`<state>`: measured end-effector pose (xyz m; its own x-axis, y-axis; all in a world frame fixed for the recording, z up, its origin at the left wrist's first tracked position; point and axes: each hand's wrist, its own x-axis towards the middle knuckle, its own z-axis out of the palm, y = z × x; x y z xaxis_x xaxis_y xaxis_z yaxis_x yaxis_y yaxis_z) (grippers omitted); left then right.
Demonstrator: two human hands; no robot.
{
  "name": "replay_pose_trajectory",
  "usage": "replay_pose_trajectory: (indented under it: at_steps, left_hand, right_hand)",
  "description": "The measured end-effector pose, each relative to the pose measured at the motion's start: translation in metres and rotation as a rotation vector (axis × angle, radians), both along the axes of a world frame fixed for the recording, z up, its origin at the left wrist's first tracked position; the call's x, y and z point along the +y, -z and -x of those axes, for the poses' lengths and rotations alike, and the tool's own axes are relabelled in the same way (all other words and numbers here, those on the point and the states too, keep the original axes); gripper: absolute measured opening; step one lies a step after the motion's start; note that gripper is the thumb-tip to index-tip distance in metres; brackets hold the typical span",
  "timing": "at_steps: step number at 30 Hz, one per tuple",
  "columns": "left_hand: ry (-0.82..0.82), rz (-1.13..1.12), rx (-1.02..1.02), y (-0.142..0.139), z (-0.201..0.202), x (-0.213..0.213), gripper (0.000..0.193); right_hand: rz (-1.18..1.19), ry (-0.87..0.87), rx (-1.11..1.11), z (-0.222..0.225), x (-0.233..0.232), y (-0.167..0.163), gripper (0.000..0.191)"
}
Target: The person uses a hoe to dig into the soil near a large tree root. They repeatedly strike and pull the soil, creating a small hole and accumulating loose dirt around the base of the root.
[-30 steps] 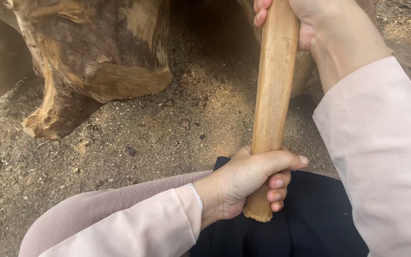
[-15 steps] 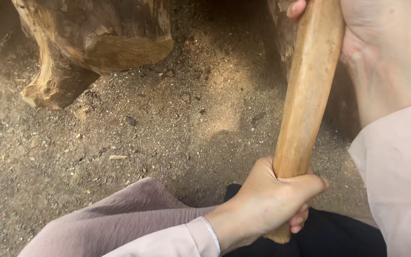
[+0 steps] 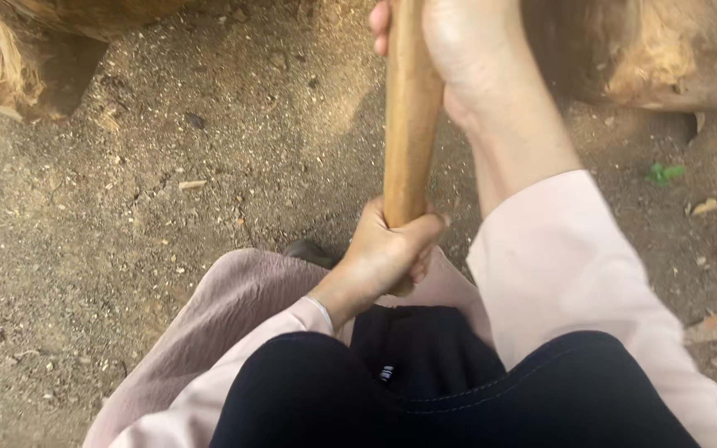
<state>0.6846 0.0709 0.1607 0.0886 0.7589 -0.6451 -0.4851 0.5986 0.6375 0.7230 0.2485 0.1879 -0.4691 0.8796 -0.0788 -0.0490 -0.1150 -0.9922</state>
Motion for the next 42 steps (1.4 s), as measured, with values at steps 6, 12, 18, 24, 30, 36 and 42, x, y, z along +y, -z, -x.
replay_pose_trajectory:
  at_steps: [6, 12, 18, 24, 30, 36, 42]
  left_hand:
    - [0.088, 0.151, -0.165, -0.046, -0.015, -0.087, 0.015]
    - [0.245, -0.002, -0.065, -0.121, -0.035, -0.09, 0.026]
    - [0.128, -0.094, -0.111, -0.203, -0.075, -0.049, 0.032]
    - [0.013, -0.121, -0.188, -0.225, -0.118, -0.023, 0.027]
    - [-0.106, -0.085, -0.227, -0.226, -0.17, 0.018, 0.022]
    - [-0.279, -0.004, -0.334, -0.267, -0.24, 0.036, 0.02]
    - [-0.336, 0.093, -0.223, -0.274, -0.275, 0.072, 0.017]
  right_hand:
    - [0.202, 0.191, -0.091, -0.04, -0.085, -0.031, 0.051]
    - [0.062, 0.251, -0.081, -0.081, -0.092, -0.127, 0.045]
    - [0.134, 0.452, -0.41, -0.114, -0.042, -0.183, 0.032]
    - [0.113, 0.325, -0.566, -0.14, -0.012, -0.188, 0.03]
    - [0.165, 0.182, -0.555, -0.164, 0.032, -0.191, 0.034]
    - [0.248, 0.093, -0.651, -0.19, 0.056, -0.232, 0.043]
    - [0.412, -0.02, -0.578, -0.202, 0.075, -0.255, 0.04]
